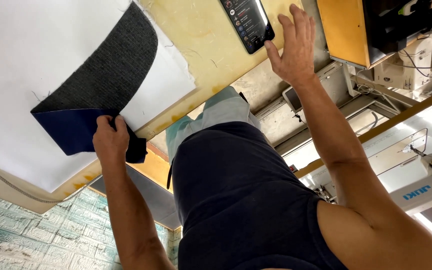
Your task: Ironing individual strips of dark fabric on a workbench.
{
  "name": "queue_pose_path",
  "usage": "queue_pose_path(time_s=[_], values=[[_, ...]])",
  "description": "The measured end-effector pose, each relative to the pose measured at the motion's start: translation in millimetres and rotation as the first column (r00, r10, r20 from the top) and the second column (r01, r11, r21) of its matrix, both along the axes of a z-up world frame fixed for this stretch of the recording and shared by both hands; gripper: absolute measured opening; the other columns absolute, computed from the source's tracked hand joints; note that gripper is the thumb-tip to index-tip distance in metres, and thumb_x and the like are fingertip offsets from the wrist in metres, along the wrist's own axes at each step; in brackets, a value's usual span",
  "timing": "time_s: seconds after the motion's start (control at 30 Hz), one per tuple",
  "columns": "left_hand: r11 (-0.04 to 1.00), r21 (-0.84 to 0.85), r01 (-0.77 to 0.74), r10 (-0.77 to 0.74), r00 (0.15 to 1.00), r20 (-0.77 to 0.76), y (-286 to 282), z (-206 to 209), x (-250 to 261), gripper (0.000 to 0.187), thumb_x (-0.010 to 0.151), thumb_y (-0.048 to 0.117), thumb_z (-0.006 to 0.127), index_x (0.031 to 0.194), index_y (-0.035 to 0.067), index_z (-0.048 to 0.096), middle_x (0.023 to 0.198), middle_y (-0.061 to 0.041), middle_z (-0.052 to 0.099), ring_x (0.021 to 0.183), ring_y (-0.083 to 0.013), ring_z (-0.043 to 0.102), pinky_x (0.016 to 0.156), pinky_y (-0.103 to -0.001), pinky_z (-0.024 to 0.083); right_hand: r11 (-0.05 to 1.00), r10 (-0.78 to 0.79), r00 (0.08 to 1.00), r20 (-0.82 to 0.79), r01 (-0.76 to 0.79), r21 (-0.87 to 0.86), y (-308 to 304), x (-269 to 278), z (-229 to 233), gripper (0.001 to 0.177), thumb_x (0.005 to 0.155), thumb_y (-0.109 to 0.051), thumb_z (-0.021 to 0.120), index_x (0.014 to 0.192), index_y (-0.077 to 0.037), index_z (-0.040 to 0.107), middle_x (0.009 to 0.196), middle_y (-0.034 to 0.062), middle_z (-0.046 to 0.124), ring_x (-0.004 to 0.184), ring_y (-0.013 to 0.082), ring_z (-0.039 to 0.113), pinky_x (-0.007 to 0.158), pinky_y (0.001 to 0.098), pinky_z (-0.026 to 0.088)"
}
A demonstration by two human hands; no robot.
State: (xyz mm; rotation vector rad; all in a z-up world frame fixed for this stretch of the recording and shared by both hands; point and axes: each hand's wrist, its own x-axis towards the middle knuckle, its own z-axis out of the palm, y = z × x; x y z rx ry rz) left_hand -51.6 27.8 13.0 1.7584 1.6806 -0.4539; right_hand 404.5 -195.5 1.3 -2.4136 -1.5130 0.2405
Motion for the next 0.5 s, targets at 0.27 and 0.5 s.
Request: queue_pose_path(time_s=[0.27,0.5], values=[[0.986,0.110,0.126,-0.128,0.992,0.011,-5.0,17.7,-9.1,0.033,0.108,0.032,0.055,0.116,0.002,0.064,0.090,-0.027,0.069,0.085,-0.0502,0.066,0.072,-0.056,0.050,0.987,0.111,0.980,-0.165,-0.090,0.130,10.1,-74.6,-1.0,0.029,0.099,-0.012,0.061,0.127,-0.006,0.064,0.116,0.0123,0.068,0.110,0.0302,0.066,0.097,0.0429,0.052],[0.964,0.262,0.054,-0.067,0.997,0.040,10.5,97.3,-47.4,0.025,0.114,0.032,0.059,0.117,0.010,0.070,0.082,-0.020,0.069,0.078,-0.0444,0.071,0.062,-0.051,0.055,0.923,0.353,0.918,-0.182,-0.310,0.229,68.1,-154.8,-46.0,0.035,0.097,-0.026,0.069,0.129,-0.011,0.065,0.111,0.0087,0.066,0.107,0.0289,0.067,0.089,0.0436,0.050]])
